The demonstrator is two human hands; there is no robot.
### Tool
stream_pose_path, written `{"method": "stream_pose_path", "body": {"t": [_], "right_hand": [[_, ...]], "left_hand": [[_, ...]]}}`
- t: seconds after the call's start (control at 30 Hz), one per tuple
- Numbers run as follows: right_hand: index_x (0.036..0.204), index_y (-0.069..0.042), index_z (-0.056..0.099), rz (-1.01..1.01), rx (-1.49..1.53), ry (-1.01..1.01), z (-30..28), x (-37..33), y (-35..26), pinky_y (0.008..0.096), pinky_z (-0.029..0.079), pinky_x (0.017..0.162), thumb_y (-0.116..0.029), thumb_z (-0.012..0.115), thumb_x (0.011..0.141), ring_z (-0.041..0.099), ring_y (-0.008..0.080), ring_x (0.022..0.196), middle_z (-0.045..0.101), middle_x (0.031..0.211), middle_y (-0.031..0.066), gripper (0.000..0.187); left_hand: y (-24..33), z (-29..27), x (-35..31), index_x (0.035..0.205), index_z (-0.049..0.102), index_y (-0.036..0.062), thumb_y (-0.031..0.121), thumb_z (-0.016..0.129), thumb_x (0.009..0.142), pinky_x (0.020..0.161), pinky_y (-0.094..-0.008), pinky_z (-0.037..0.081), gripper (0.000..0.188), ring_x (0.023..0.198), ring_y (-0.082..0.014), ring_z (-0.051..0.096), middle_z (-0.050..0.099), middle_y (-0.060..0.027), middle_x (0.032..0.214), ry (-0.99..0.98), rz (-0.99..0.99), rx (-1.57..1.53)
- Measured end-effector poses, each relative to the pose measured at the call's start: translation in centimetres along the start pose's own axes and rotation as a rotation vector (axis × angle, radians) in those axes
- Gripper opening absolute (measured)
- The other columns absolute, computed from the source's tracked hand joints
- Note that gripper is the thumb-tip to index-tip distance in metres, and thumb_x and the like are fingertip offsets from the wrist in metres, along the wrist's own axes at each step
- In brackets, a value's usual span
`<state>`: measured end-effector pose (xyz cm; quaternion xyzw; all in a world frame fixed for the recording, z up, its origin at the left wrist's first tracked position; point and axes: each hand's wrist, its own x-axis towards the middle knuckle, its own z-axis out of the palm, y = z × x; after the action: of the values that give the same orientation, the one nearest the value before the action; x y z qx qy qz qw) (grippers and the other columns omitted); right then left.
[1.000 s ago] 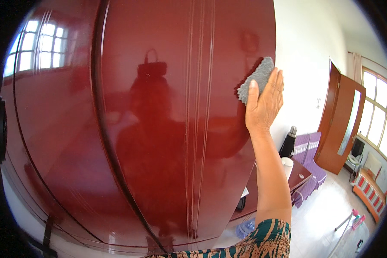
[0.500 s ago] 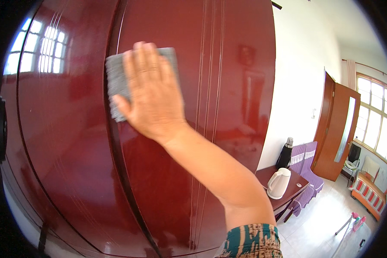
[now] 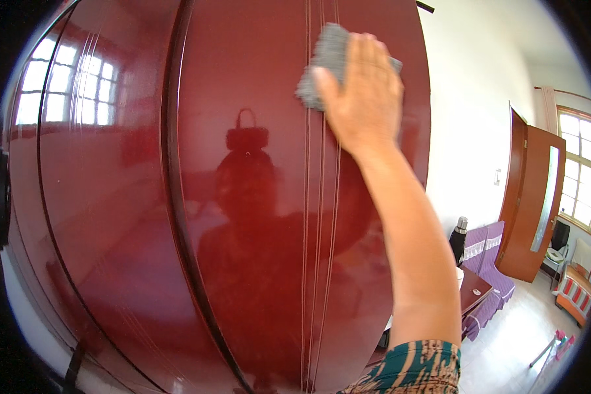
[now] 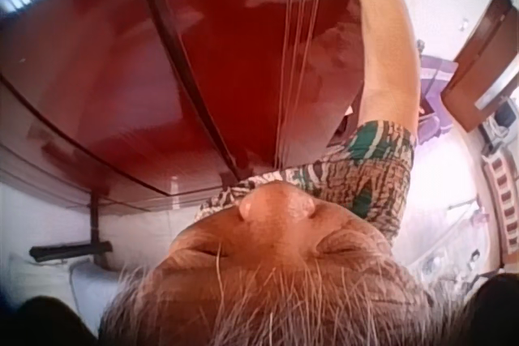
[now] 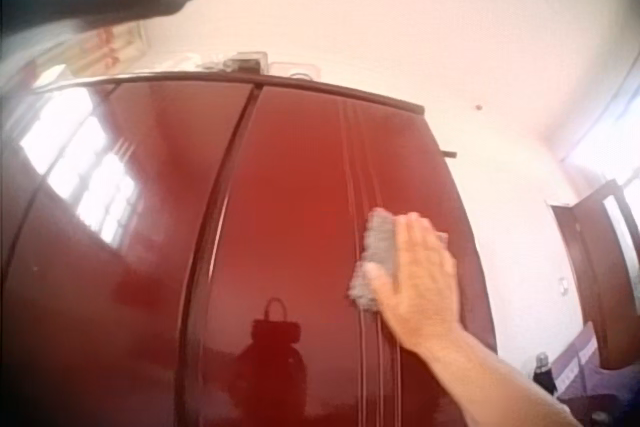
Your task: The person wipes the surface of a red wardrobe with a cloth.
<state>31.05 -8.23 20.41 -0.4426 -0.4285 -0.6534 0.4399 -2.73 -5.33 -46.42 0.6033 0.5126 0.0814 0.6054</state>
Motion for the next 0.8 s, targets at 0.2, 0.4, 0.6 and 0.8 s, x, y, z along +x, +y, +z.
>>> {"method": "stream_pose_path", "body": {"t": [0.2, 0.4, 0.6, 0.8], "right_hand": [[0.151, 0.001, 0.026, 0.258, -0.053, -0.056, -1.1, -2.0, 8.7, 0.0472, 0.016, 0.118, -0.053, 0.033, 0.100, 0.021, 0.0338, 0.147, 0.026, 0.156, 0.0216, 0.074], [0.151, 0.000, 0.026, 0.153, -0.082, -0.025, 0.1, -0.7, 7.3, 0.0454, 0.014, 0.119, -0.053, 0.032, 0.100, 0.019, 0.0323, 0.147, 0.025, 0.156, 0.0212, 0.074], [0.149, 0.000, 0.033, -0.148, -0.017, 0.036, 0.3, 0.1, 1.8, 0.0455, 0.019, 0.118, -0.054, 0.035, 0.099, 0.025, 0.0320, 0.146, 0.032, 0.155, 0.0197, 0.073], [0.148, 0.000, 0.035, -0.443, 0.343, -0.126, -1.4, -4.6, -6.0, 0.0433, 0.020, 0.119, -0.052, 0.044, 0.096, 0.028, 0.0303, 0.145, 0.034, 0.154, 0.0180, 0.074]], "left_hand": [[1.3, 1.5, 0.7, 0.127, 0.060, 0.0070, 0.030, 0.063, 0.095, 0.077, -0.0316, 0.055, 0.039, 0.098, -0.0161, 0.063, 0.067, -0.0058, 0.115, 0.002, 0.011, -0.034], [3.3, 3.7, -0.3, 0.128, 0.060, 0.0071, 0.029, 0.062, 0.096, 0.076, -0.0307, 0.055, 0.039, 0.098, -0.0147, 0.063, 0.067, -0.0049, 0.115, 0.019, 0.047, -0.084], [8.4, 7.1, -3.9, 0.128, 0.060, 0.0072, 0.029, 0.062, 0.097, 0.075, -0.0299, 0.055, 0.038, 0.098, -0.0134, 0.063, 0.067, -0.0041, 0.115, -0.035, 0.219, -0.220], [23.4, 7.5, -13.5, 0.114, 0.067, 0.0042, 0.017, 0.057, 0.098, 0.099, -0.0356, 0.043, 0.023, 0.111, -0.0220, 0.059, 0.066, -0.0082, 0.113, 0.152, 0.976, -0.077]]}}
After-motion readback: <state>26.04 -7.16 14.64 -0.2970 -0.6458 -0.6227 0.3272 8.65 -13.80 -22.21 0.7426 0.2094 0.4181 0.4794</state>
